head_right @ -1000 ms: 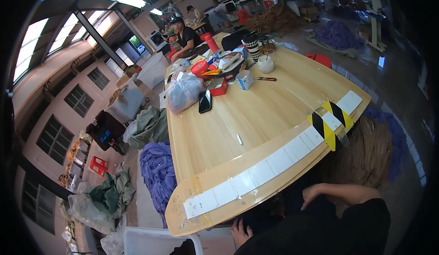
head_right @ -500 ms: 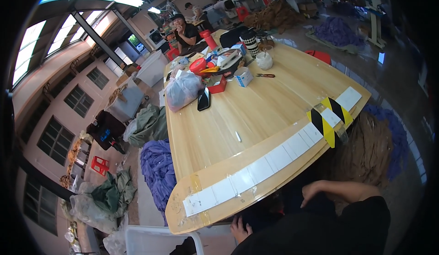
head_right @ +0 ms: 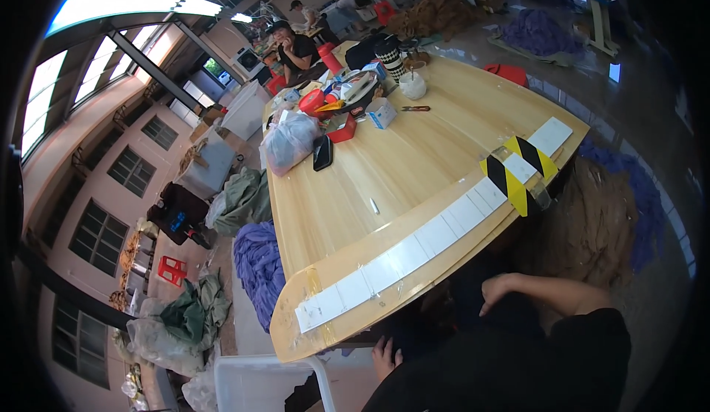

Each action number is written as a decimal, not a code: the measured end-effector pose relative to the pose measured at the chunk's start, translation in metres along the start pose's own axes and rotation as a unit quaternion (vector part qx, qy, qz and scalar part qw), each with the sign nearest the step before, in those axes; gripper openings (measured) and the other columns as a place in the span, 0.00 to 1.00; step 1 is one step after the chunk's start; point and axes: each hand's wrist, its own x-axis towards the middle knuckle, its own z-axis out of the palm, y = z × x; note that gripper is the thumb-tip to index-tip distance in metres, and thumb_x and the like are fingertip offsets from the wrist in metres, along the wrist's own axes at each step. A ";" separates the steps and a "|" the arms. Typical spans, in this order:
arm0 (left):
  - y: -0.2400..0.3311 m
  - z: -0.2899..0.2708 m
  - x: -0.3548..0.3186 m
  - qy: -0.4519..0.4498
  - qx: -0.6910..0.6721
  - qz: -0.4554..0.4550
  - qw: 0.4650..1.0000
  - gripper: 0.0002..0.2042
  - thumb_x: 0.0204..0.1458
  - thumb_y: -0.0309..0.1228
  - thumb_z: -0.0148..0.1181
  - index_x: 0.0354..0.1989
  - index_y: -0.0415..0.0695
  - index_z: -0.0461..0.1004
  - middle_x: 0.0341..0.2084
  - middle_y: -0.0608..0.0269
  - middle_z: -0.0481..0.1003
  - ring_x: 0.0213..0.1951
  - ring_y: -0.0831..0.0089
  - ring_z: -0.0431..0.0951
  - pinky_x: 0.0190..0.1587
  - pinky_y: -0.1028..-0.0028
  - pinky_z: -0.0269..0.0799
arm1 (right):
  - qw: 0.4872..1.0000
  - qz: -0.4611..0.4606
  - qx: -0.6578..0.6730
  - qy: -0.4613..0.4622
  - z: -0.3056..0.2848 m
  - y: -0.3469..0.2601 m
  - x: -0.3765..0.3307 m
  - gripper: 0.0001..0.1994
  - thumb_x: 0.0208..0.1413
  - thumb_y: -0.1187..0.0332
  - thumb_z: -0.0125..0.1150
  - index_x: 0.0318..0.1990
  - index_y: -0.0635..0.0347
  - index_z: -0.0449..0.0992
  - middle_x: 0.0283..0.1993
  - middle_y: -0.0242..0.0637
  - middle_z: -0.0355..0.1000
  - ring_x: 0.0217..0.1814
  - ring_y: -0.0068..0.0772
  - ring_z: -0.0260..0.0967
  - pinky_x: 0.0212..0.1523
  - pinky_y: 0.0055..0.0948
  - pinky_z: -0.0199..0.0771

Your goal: Marking specific measurement points on a brown knitted garment using a white marker and a template guide.

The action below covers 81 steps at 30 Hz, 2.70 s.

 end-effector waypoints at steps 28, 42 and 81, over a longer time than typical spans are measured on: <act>-0.050 0.018 0.042 -0.401 -0.681 0.078 0.607 0.03 0.53 0.27 0.53 0.35 0.44 0.71 0.26 0.71 0.69 0.26 0.84 0.65 0.32 0.84 0.62 | 0.445 0.185 0.477 0.735 0.089 0.140 -0.069 0.25 0.47 0.62 0.62 0.50 0.62 0.62 0.38 0.38 0.68 0.39 0.30 0.66 0.40 0.28 0.68; -0.027 0.076 0.143 -0.468 -0.568 -0.059 0.674 0.04 0.53 0.27 0.53 0.36 0.43 0.70 0.26 0.69 0.70 0.27 0.82 0.67 0.32 0.82 0.64 | 0.431 0.538 0.371 0.622 0.127 0.362 -0.147 0.32 0.46 0.67 0.52 0.61 0.59 0.51 0.60 0.53 0.53 0.61 0.49 0.52 0.59 0.38 0.54; -0.004 0.002 0.131 -0.329 -0.319 -0.455 0.764 0.07 0.53 0.28 0.51 0.39 0.41 0.70 0.27 0.64 0.72 0.28 0.77 0.71 0.31 0.78 0.67 | 0.522 0.235 0.358 0.737 -0.009 0.298 -0.244 0.16 0.43 0.73 0.52 0.44 0.60 0.69 0.29 0.39 0.71 0.28 0.33 0.70 0.29 0.33 0.66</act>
